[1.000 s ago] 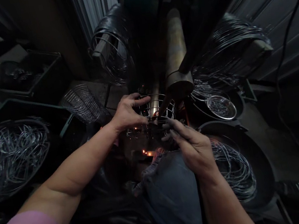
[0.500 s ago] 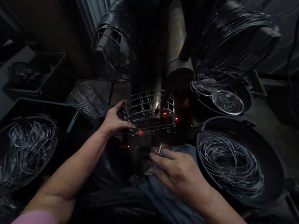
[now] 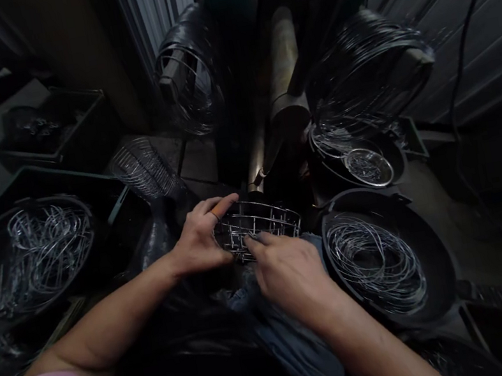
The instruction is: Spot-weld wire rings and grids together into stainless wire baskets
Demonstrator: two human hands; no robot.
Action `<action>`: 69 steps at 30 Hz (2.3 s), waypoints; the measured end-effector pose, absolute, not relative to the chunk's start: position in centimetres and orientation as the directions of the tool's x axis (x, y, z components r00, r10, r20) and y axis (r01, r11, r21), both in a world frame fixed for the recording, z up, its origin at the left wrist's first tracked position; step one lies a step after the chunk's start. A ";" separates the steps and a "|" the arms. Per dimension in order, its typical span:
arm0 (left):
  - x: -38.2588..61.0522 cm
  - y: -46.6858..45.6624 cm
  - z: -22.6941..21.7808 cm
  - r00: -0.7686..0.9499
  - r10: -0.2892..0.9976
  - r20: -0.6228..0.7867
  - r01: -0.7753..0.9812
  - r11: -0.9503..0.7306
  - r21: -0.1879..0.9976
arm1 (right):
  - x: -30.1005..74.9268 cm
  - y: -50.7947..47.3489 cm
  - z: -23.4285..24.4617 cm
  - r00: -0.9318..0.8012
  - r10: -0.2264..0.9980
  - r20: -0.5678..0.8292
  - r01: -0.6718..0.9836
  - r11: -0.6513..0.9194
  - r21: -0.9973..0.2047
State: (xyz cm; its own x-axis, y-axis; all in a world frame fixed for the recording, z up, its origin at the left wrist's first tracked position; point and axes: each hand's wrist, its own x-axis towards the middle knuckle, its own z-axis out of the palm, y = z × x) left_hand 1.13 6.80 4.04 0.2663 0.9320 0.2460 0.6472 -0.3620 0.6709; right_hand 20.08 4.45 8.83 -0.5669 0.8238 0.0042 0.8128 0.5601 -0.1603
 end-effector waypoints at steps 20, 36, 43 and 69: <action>2.9 12.2 3.7 0.201 0.944 0.261 0.493 -0.328 0.806 | 22.9 9.4 6.8 -0.619 0.670 0.411 0.737 0.676 0.008; 3.0 15.5 3.2 0.168 0.963 0.212 0.443 -0.266 0.856 | 22.6 12.4 6.7 -0.531 0.752 0.390 0.796 0.601 -0.073; 3.0 16.9 3.3 0.159 0.970 0.184 0.445 -0.237 0.864 | 22.6 13.3 6.9 -0.444 0.750 0.490 0.737 0.617 -0.277; -0.8 11.2 0.6 0.206 0.932 0.299 0.181 -0.337 0.924 | 20.1 5.5 9.7 -0.621 0.761 0.187 0.380 0.502 -0.777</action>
State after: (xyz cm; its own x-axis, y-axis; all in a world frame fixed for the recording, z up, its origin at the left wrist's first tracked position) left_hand -0.76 11.16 0.63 0.2061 0.9317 0.2991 0.1809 -0.3367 0.9241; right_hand 20.12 5.50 9.74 -0.6213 0.7609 0.1872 0.3803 0.5017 -0.7770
